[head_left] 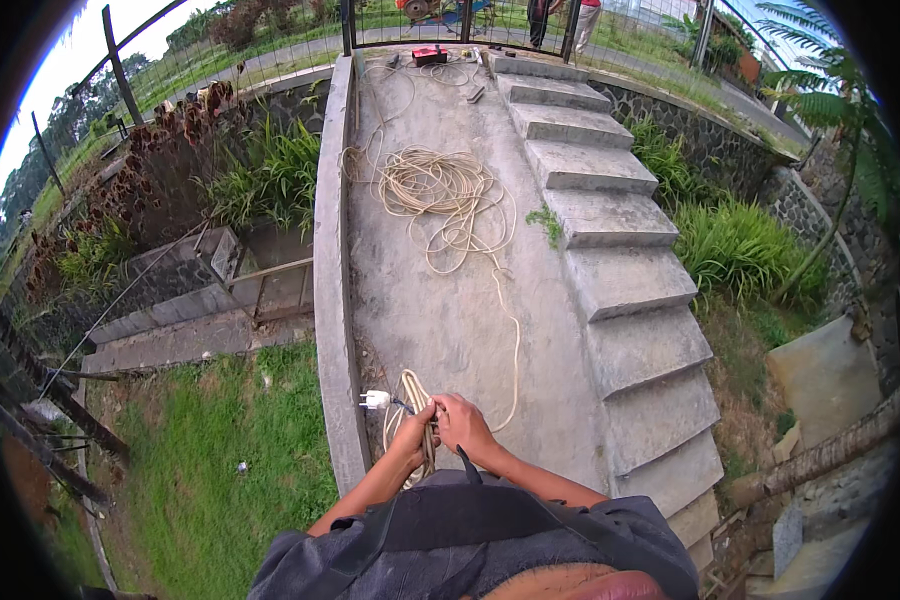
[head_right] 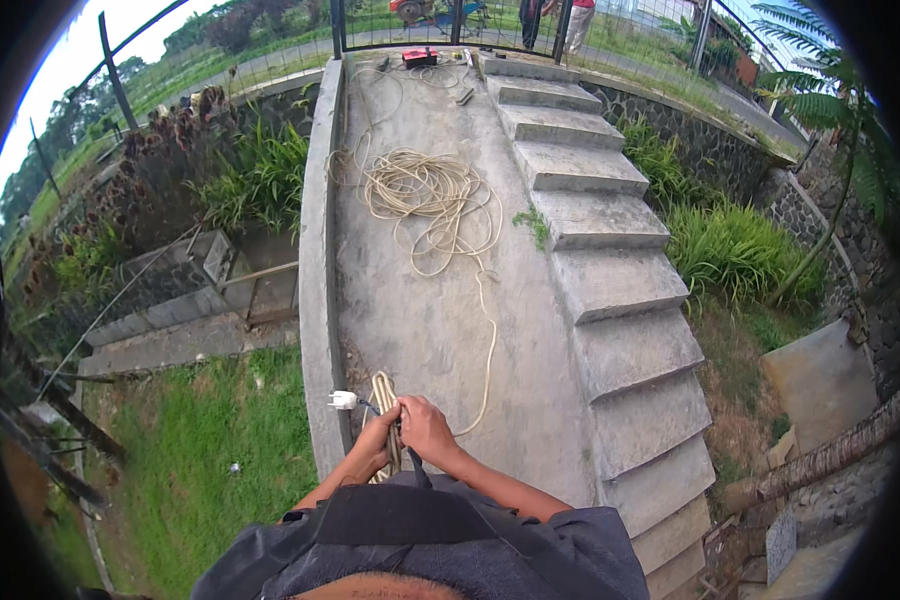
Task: The person enters a storage room to unplug an extension cord from a power strip and then coils the long cable into a loop by hand while standing on a concrete outdoor walkway.
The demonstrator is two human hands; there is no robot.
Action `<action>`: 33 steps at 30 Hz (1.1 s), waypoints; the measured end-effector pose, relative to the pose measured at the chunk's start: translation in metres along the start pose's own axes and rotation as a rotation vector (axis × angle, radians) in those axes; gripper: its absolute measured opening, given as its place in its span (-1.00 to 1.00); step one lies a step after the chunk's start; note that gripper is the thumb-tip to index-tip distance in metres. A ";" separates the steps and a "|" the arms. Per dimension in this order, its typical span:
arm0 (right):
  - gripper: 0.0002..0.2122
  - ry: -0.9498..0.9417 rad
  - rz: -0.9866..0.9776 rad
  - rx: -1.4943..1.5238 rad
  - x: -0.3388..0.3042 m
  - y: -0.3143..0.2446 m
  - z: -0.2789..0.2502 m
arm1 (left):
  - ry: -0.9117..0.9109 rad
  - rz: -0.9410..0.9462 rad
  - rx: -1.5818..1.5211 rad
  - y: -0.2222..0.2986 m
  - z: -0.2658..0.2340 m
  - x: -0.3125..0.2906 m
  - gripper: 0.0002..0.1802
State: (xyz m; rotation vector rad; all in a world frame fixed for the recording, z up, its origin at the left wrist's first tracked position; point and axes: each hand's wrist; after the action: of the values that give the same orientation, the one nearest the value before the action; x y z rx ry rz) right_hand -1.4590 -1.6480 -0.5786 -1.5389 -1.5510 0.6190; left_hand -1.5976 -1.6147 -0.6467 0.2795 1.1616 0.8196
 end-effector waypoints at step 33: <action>-0.81 0.065 -0.396 0.236 -0.013 0.042 -0.054 | -0.644 0.300 -0.361 0.102 0.013 -0.095 -0.50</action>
State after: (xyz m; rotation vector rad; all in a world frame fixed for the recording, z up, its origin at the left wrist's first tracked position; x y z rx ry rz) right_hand -1.3927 -1.6671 -0.5874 -1.0297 -1.6111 0.4976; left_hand -1.6443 -1.6084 -0.5148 0.3849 0.3624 1.0802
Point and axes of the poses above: each hand's wrist, its own x-axis towards the middle knuckle, its own z-axis out of the palm, y = z × x, and after that the axes turned 12 degrees about y, right-handed
